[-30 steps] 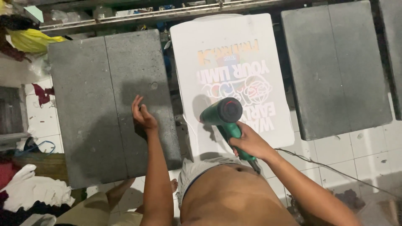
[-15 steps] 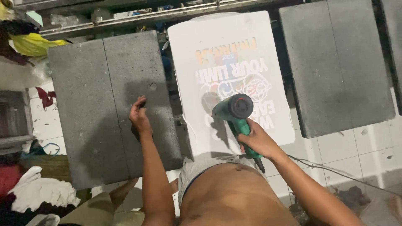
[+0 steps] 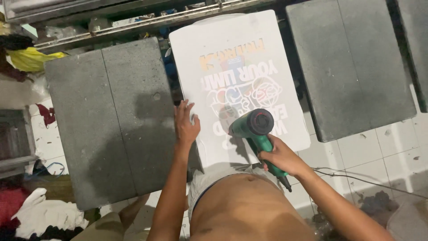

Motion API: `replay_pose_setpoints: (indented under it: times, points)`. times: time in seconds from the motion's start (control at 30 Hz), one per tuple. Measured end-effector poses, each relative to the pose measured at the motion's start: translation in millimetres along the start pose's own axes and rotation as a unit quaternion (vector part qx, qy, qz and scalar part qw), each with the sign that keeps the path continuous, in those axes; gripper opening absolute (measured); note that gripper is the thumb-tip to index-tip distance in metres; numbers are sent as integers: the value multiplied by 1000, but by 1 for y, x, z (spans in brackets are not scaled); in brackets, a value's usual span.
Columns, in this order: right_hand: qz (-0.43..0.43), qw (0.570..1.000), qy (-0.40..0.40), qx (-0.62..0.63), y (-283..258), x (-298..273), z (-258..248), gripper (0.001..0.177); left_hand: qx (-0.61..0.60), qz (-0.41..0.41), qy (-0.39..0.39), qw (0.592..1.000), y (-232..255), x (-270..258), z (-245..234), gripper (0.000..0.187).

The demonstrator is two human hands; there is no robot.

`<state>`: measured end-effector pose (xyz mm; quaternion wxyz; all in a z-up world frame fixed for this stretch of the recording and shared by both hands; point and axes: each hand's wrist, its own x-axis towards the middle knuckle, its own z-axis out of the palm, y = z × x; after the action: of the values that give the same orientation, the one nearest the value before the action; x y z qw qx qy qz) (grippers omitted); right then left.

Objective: The person uses a heat gun to dry a design on a white t-shirt placed on a printing board. They then position a screen printing frame over the shirt and use a squeegee to apply black ink, transferring the design onto the fabric.

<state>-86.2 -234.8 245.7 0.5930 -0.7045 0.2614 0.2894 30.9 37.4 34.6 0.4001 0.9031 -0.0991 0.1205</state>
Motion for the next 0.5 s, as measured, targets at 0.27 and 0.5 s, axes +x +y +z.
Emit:
replay_pose_setpoints:
  times: [0.27, 0.5]
  points:
    - [-22, 1000, 16, 13, 0, 7, 0, 34, -58, 74, -126, 988, 27, -37, 17, 77]
    - [-45, 999, 18, 16, -9, 12, 9, 36, -48, 66, -121, 989, 28, -37, 18, 86]
